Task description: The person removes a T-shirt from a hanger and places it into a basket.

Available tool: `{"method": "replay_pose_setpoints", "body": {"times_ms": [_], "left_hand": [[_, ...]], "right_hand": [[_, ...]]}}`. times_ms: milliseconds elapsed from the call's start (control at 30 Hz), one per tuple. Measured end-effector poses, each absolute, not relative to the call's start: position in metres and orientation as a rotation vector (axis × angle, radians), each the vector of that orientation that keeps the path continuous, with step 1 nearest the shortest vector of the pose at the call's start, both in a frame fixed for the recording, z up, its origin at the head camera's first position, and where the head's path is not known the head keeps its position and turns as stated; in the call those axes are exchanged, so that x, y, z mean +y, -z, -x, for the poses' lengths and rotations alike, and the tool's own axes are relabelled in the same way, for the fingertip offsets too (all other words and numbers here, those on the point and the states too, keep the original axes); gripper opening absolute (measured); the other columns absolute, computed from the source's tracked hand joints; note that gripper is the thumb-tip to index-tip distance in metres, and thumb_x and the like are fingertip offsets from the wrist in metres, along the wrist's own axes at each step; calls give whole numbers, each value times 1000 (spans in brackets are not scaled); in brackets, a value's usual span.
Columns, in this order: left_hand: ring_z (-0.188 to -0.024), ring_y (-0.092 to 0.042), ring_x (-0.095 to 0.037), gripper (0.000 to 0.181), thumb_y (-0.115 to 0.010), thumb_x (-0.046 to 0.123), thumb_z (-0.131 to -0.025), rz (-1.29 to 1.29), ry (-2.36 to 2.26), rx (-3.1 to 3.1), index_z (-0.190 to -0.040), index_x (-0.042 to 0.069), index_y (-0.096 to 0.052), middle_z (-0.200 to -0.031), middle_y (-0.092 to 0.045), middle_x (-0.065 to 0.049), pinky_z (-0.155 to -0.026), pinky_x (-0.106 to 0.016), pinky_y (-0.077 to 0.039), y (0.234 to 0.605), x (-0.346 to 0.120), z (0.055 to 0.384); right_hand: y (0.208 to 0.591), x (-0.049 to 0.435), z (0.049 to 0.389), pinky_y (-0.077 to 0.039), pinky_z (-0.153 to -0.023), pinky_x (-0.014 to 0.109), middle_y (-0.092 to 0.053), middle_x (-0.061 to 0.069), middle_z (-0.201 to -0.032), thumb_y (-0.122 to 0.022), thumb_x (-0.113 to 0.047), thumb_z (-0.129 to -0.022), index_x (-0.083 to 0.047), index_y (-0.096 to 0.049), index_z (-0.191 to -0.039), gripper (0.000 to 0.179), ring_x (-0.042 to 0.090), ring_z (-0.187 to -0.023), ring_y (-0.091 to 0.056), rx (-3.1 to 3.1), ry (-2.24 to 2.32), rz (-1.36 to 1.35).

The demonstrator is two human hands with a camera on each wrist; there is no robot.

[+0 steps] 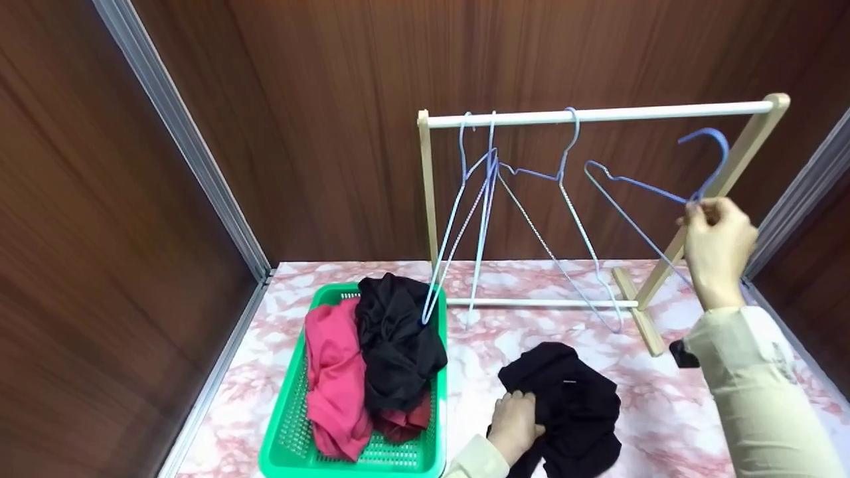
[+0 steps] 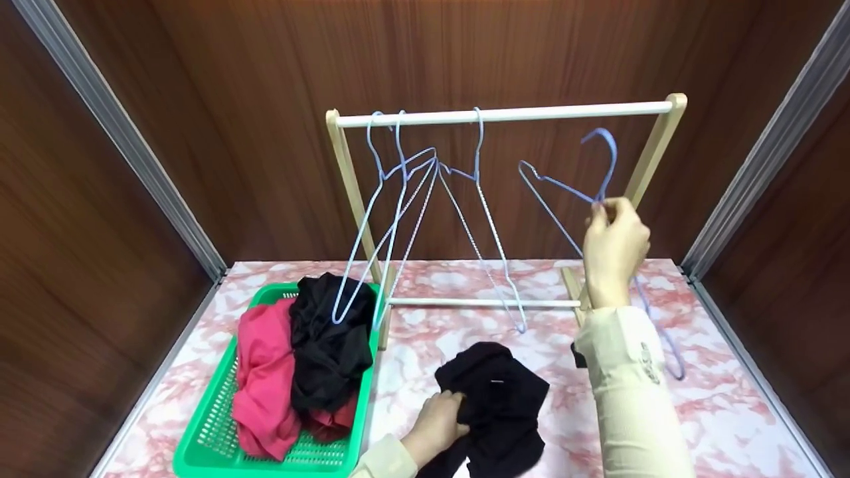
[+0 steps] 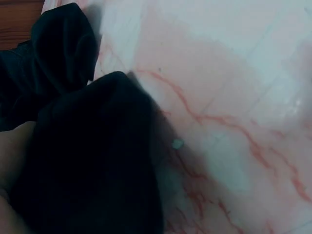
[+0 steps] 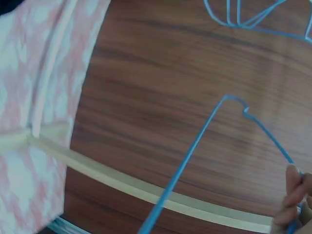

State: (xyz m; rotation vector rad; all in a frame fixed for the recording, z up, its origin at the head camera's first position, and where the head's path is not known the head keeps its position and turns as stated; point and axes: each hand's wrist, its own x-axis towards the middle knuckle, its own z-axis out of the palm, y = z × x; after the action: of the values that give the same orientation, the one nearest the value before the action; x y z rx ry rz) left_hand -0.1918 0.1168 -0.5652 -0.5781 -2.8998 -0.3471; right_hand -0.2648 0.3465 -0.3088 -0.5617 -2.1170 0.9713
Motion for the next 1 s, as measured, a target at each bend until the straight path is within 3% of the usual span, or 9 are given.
{"method": "replay_pose_setpoints", "body": {"times_ms": [67, 133, 233, 333, 500, 667, 800, 933, 1000], "left_hand": [[-78, -60, -15, 37, -82, 42, -64, 546, 329, -2910, -88, 19, -67, -84, -65, 2, -66, -25, -43, 566, 117, 191], [-79, -58, -15, 34, -82, 42, -64, 524, 331, -2909, -86, 20, -69, -86, -63, 1, -67, -25, -43, 567, 117, 191], [-89, -55, -16, 32, -82, 42, -64, 517, 326, -2872, -86, 22, -70, -97, -59, 0, -70, -25, -43, 569, 117, 189], [-108, -53, -20, 35, -82, 43, -62, 514, 308, -2850, -89, 23, -71, -118, -54, -2, -80, -27, -46, 571, 118, 188], [-129, -48, -22, 43, -82, 46, -62, 545, 260, -2925, -97, 25, -69, -143, -47, 2, -90, -30, -48, 571, 121, 190], [-120, -54, -13, 55, -82, 46, -64, 571, 285, -3026, -108, 20, -63, -139, -52, 6, -86, -26, -48, 570, 123, 191], [-110, -58, -14, 77, -85, 42, -62, 544, 367, -3026, -126, 15, -52, -148, -40, -4, -80, -26, -49, 570, 123, 193], [-124, -51, -25, 105, -86, 41, -60, 528, 437, -3014, -148, 26, -30, -154, -27, -15, -92, -36, -48, 571, 123, 197], [-131, -45, -31, 104, -85, 44, -61, 535, 435, -3032, -148, 35, -29, -154, -27, -16, -97, -43, -45, 571, 122, 200]], "right_hand": [[302, 343, 268, -28, -65, 12, -46, -43, -59, -55, -33, -95, -9, -69, -110, 32, -21, -57, -36, -2078, -923, 594], [296, 340, 272, -28, -66, 14, -53, -41, -65, -55, -39, -94, -14, -71, -110, 33, -16, -62, -48, -2061, -866, 630], [288, 337, 277, -30, -67, 16, -55, -40, -72, -53, -42, -94, -18, -71, -112, 34, 7, -83, -67, -2072, -827, 662], [280, 336, 280, -32, -68, 20, -44, -42, -65, -51, -41, -95, -19, -70, -115, 34, 28, -106, -65, -2096, -829, 690], [270, 339, 286, -36, -72, 26, -30, -44, -54, -49, -38, -97, -19, -68, -119, 35, 32, -112, -62, -2160, -864, 728], [269, 338, 288, -41, -87, 43, -20, -44, -44, -47, -33, -97, -14, -65, -123, 37, 38, -117, -58, -2223, -894, 729], [272, 337, 291, -40, -87, 44, -19, -45, -42, -48, -33, -96, -13, -64, -124, 38, 39, -117, -57, -2254, -903, 728], [273, 337, 295, -40, -84, 41, -20, -44, -41, -48, -33, -96, -13, -64, -125, 39, 39, -118, -57, -2289, -915, 735], [274, 337, 296, -40, -83, 40, -20, -44, -41, -47, -33, -96, -13, -63, -125, 39, 39, -118, -57, -2306, -920, 734]]}}
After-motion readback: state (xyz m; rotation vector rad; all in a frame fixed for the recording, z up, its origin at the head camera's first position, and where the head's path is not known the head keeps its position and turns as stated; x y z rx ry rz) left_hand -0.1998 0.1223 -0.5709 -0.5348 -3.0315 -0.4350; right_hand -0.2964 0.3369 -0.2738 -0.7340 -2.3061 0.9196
